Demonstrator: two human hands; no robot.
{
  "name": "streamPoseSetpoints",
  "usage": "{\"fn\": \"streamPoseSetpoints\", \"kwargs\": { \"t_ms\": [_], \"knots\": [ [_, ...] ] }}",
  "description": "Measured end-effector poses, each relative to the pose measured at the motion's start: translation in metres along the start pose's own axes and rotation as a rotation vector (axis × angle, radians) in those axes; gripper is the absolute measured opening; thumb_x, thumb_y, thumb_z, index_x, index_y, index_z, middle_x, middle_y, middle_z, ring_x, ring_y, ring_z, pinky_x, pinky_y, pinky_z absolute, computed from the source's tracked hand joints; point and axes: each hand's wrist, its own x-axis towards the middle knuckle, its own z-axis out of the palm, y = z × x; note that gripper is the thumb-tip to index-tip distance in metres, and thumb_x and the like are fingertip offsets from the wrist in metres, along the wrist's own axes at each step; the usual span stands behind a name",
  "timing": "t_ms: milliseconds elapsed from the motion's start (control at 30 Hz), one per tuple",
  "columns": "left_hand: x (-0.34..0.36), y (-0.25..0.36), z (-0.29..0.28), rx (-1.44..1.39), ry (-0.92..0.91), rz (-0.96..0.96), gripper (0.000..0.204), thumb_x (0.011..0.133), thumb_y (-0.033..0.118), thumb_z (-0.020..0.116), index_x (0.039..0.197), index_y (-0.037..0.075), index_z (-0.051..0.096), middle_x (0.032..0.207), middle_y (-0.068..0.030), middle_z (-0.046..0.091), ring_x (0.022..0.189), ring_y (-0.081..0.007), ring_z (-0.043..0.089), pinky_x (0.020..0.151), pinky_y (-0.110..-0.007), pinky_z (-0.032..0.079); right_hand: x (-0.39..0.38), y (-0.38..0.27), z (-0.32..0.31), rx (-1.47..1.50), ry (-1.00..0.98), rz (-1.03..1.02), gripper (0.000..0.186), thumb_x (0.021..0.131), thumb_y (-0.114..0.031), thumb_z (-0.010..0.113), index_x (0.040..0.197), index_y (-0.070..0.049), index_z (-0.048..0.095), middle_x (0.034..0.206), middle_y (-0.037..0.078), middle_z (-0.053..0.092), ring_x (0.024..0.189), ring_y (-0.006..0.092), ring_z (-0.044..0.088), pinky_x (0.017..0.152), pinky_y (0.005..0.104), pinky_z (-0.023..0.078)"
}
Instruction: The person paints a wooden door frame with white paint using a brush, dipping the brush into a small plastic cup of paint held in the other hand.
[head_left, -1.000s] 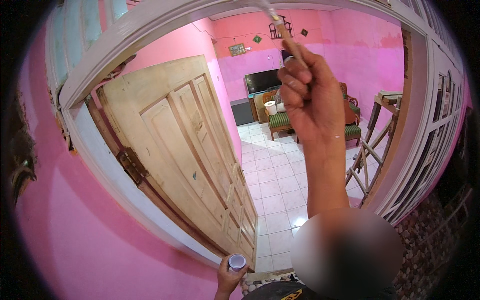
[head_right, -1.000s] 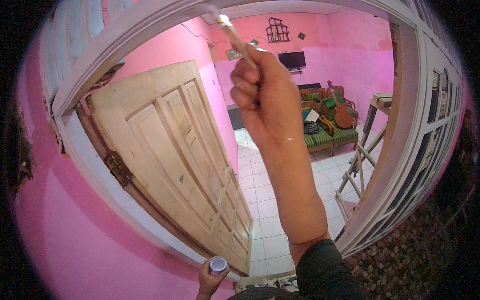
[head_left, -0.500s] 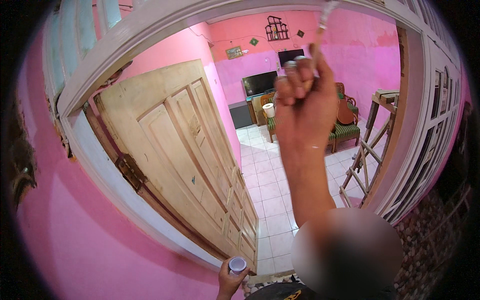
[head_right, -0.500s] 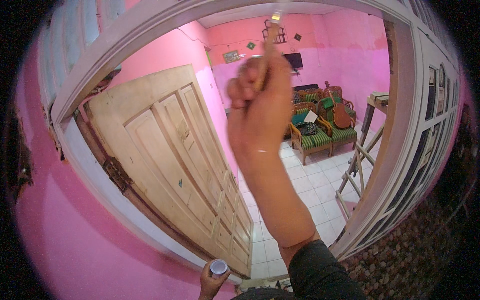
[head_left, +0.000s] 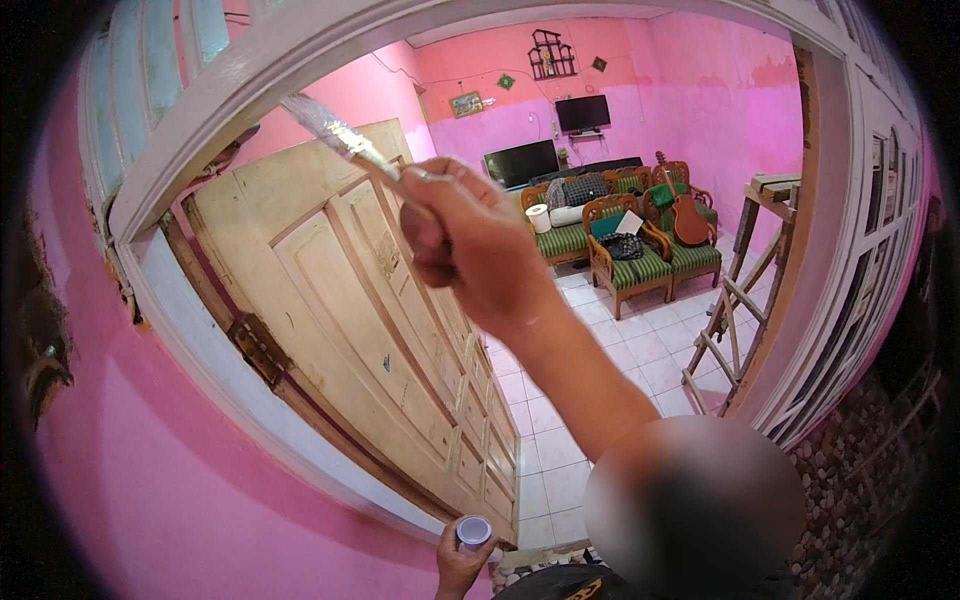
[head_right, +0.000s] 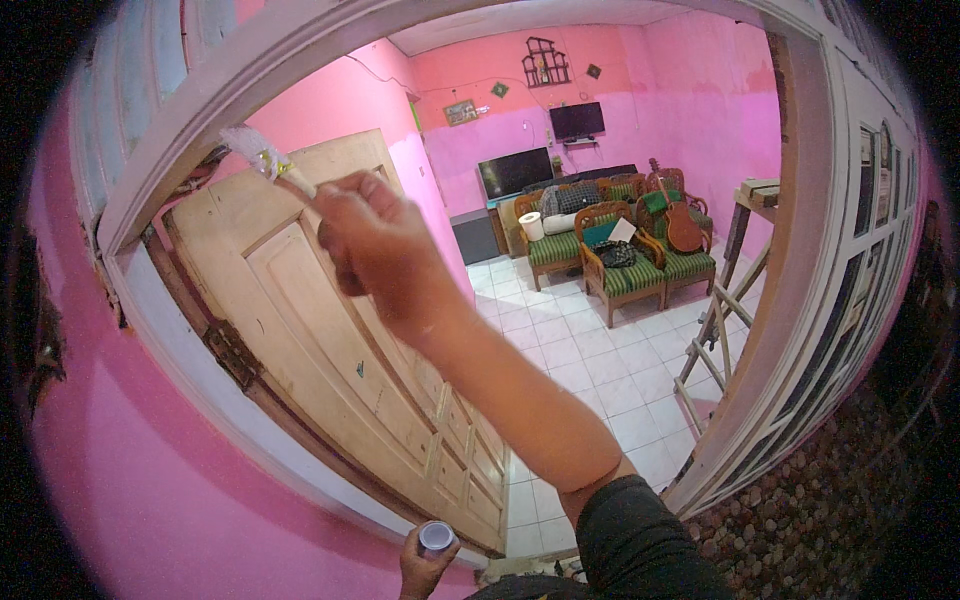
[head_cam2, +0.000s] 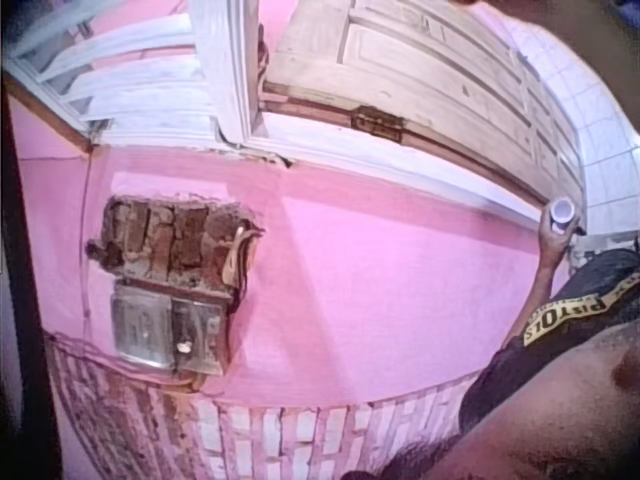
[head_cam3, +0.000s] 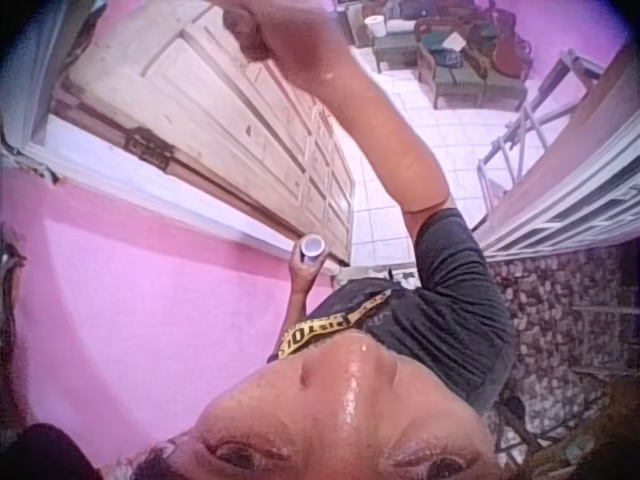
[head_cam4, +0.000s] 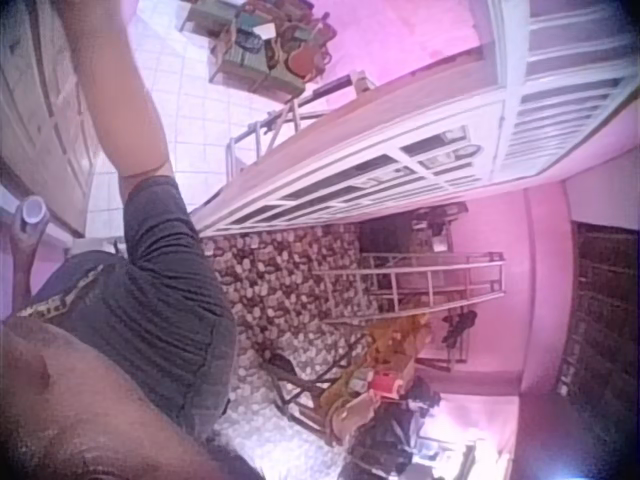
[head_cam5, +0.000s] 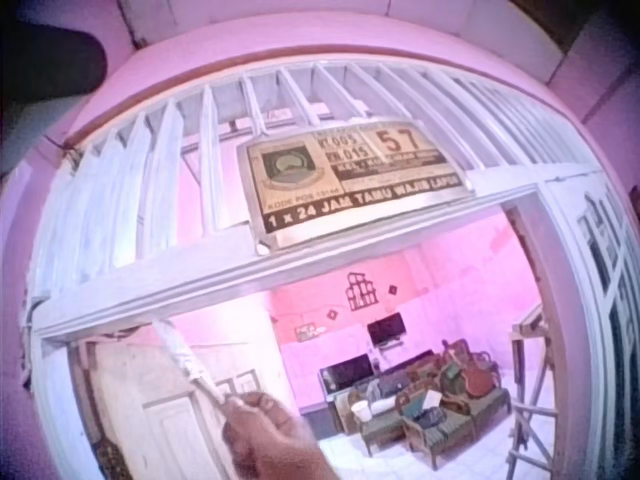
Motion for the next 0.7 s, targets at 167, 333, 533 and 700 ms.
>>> {"fn": "streamPoseSetpoints", "kwargs": {
  "t_ms": [167,333,533,700],
  "knots": [
    [0.001,-0.005,0.003,0.031,-0.012,-0.007,0.052,0.072,0.022,0.091,0.111,0.000,0.063,0.102,-0.0132,0.066,0.095,-0.0242,0.067,0.084,-0.037,0.054,0.015,-0.040,-0.033,0.004,0.088,-0.212,0.013,0.100,-0.018,0.054,0.093,-0.006,0.054,0.064,-0.006,0.037,0.052,0.0040,0.030,0.043,0.0216,0.020],
    [0.007,0.010,0.007,0.134,-0.050,0.025,0.052,0.073,0.022,0.090,0.112,0.000,0.063,0.103,-0.0134,0.067,0.095,-0.0237,0.067,0.085,-0.036,0.054,0.007,-0.070,-0.071,0.170,0.107,-0.327,0.020,0.100,-0.016,0.053,0.110,0.000,0.058,0.065,-0.006,0.036,0.054,0.0038,0.028,0.042,0.0203,0.019],
    [0.011,0.029,0.017,0.112,-0.101,-0.007,0.052,0.076,0.025,0.089,0.113,0.000,0.063,0.106,-0.0125,0.067,0.098,-0.0217,0.067,0.088,-0.035,0.054,-0.005,-0.083,-0.099,0.422,0.236,-0.726,0.020,0.100,-0.015,0.053,0.113,0.000,0.056,0.065,-0.004,0.037,0.052,0.0059,0.028,0.042,0.0216,0.023],
    [0.011,0.044,0.022,0.001,-0.087,-0.042,0.047,0.079,0.018,0.087,0.115,0.001,0.062,0.104,-0.0093,0.067,0.096,-0.0172,0.063,0.085,-0.033,0.053,0.005,-0.080,-0.084,0.427,0.274,-0.745,0.017,0.102,-0.018,0.052,0.110,-0.004,0.056,0.068,-0.003,0.040,0.053,0.0059,0.030,0.045,0.0220,0.026]
  ]
}}
